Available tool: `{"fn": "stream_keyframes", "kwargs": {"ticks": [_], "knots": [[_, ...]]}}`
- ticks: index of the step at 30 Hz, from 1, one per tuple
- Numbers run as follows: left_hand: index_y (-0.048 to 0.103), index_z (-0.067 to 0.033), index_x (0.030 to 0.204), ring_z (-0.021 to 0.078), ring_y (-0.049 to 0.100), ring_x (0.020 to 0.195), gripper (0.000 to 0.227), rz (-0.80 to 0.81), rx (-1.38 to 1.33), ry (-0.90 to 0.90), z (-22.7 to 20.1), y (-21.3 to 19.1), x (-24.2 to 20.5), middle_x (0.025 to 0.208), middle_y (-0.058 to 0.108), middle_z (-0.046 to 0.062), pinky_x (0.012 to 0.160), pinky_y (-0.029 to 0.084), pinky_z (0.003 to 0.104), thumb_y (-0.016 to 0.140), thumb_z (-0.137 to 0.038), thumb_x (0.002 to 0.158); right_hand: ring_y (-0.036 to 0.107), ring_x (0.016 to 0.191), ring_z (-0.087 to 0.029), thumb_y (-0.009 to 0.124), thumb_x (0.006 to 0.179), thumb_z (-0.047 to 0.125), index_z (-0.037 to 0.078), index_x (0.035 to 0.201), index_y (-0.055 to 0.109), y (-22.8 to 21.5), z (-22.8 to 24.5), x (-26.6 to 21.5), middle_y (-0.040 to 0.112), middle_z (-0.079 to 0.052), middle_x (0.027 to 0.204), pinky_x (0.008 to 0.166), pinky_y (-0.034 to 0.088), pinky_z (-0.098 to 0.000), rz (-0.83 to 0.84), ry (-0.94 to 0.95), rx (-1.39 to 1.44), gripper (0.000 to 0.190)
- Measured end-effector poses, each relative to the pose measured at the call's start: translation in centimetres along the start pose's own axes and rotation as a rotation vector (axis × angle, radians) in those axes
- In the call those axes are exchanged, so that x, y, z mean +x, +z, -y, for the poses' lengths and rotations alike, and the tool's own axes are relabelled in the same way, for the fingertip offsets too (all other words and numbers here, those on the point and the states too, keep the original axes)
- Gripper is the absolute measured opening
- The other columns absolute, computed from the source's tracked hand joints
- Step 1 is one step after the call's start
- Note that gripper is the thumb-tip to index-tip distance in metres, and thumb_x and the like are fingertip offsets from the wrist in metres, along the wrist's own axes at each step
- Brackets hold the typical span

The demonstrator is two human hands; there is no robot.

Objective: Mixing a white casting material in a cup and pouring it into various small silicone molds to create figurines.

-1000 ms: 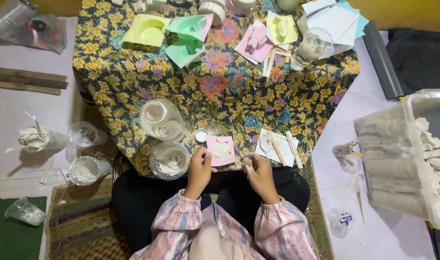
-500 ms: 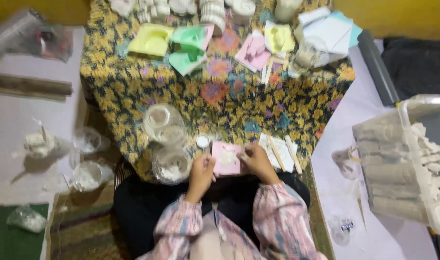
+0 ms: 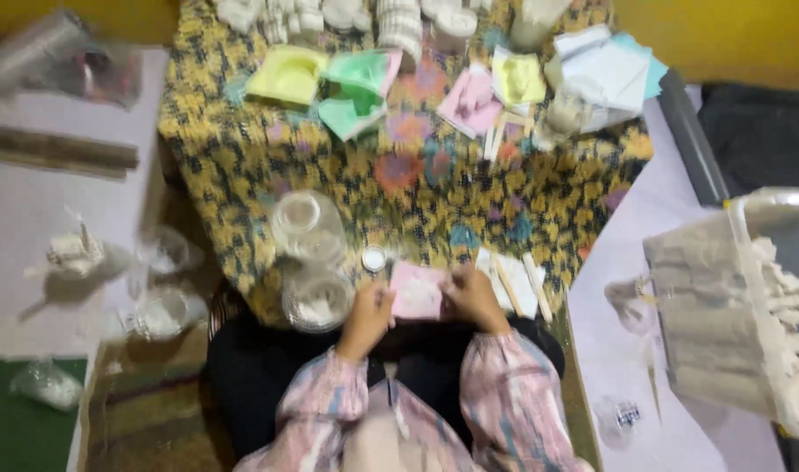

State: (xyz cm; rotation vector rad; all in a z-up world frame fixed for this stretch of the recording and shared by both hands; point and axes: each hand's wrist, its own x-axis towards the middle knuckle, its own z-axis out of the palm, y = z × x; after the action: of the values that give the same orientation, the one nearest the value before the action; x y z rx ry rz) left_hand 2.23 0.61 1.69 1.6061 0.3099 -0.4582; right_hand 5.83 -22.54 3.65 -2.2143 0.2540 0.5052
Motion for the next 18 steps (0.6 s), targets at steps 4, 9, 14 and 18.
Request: {"fn": "stream_keyframes", "kwargs": {"ticks": [4,9,14,18], "knots": [[0.064,-0.0029,0.098,0.0167,0.06,0.044,0.023,0.004,0.079,0.063,-0.1,-0.4,0.2,0.057,0.065,0.012,0.047,0.047,0.025,0.054,-0.023,0.103,0.068,0.06,-0.032,0.069,0.087,0.013,0.001,0.082,0.072,0.2,0.5,0.0,0.069,-0.017,0.058,0.059,0.054,-0.0404,-0.014,-0.026,0.06,0.013],[0.064,-0.002,0.101,0.0211,0.063,0.049,0.028,-0.012,0.067,0.115,0.9,0.4,0.0,0.057,0.064,0.013,0.051,0.049,0.028,0.051,-0.027,0.104,0.064,0.052,-0.027,0.067,0.091,0.008,0.0,0.078,0.067,0.5,0.8,-0.5,0.065,-0.015,0.054,0.052,0.055,-0.0359,0.014,-0.002,0.223,0.016],[0.066,-0.0028,0.095,0.0208,0.062,0.044,0.028,-0.099,0.062,0.141,-1.1,0.9,-2.7,0.049,0.063,0.012,0.047,0.05,0.027,0.052,-0.026,0.105,0.067,0.064,-0.026,0.068,0.084,0.013,0.007,0.07,0.07,-0.5,2.4,-2.3,0.069,-0.011,0.059,0.072,0.052,-0.0365,0.026,-0.114,0.106,0.015],[0.067,-0.0029,0.099,0.0196,0.063,0.044,0.027,-0.112,0.08,0.089,0.9,1.3,-2.6,0.049,0.064,0.009,0.047,0.049,0.027,0.055,-0.027,0.103,0.07,0.068,-0.035,0.071,0.084,0.018,0.007,0.072,0.072,-0.4,2.1,-2.8,0.071,-0.014,0.062,0.071,0.051,-0.0424,0.009,-0.034,-0.046,0.017]]}}
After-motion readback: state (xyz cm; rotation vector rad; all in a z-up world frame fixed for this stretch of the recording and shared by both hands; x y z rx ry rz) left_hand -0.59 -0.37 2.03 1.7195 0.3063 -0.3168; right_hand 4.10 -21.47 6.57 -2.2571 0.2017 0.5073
